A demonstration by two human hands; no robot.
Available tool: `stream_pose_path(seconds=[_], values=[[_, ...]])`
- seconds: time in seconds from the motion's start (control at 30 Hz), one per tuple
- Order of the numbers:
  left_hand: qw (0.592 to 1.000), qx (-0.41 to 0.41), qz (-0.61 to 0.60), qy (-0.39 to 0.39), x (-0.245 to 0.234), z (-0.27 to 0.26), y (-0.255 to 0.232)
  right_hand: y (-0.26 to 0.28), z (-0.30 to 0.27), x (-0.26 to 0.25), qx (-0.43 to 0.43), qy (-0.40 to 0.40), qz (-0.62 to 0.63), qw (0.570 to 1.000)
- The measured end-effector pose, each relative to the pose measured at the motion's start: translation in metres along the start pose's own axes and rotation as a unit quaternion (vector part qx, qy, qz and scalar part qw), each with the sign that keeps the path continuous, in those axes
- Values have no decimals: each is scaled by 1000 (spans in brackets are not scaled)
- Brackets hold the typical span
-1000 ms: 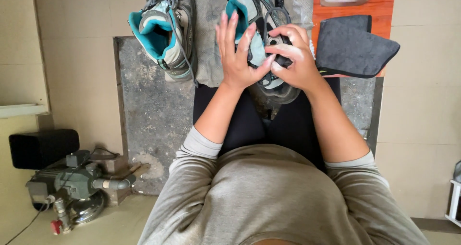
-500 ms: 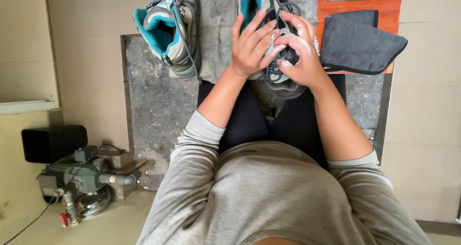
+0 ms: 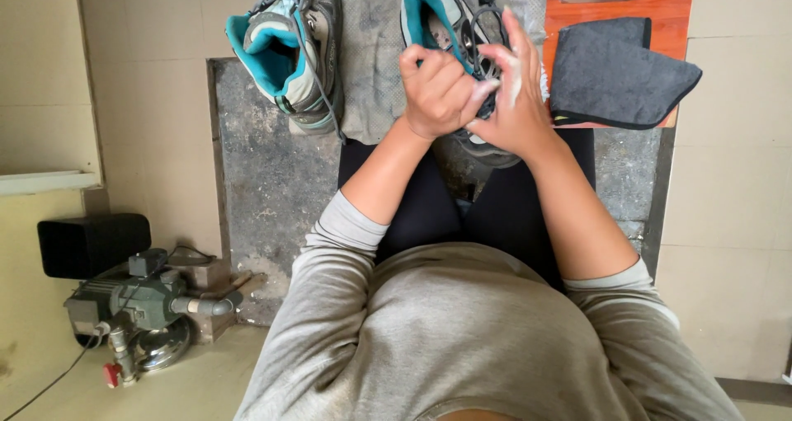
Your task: The person scrubs a hiking boot with a brush, applies a white cleaning paste to the upper and tongue, and continues scrubbing the same boot. The other boot remains untouched on the table.
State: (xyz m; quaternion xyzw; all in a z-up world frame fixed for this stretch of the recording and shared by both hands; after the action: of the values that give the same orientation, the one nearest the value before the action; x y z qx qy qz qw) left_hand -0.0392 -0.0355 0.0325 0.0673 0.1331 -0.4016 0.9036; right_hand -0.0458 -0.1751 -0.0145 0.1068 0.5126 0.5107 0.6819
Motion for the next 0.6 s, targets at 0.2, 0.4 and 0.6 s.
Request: stream_pose_path(seconds=[0.2, 0.4, 0.6], values=[[996, -89, 18, -7, 3, 11, -1, 4, 2, 4, 39, 26, -54, 997], [994, -106, -6, -4, 6, 4, -1, -6, -4, 11, 103, 72, -83, 989], [969, -243, -46, 5, -6, 2, -4, -8, -4, 16, 91, 117, -129, 981]])
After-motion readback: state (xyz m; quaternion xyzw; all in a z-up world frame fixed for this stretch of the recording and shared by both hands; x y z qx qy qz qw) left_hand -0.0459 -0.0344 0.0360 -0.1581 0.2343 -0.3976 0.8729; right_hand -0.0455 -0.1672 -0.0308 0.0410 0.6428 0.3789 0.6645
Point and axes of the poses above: each hand's wrist, its own z-axis towards the middle knuckle, its own x-axis out of the palm, y = z × x, the point moved 4 cm from there along z, towards the middle knuckle, and after that the axes turned 2 degrees about z, right-handed, at the moved point
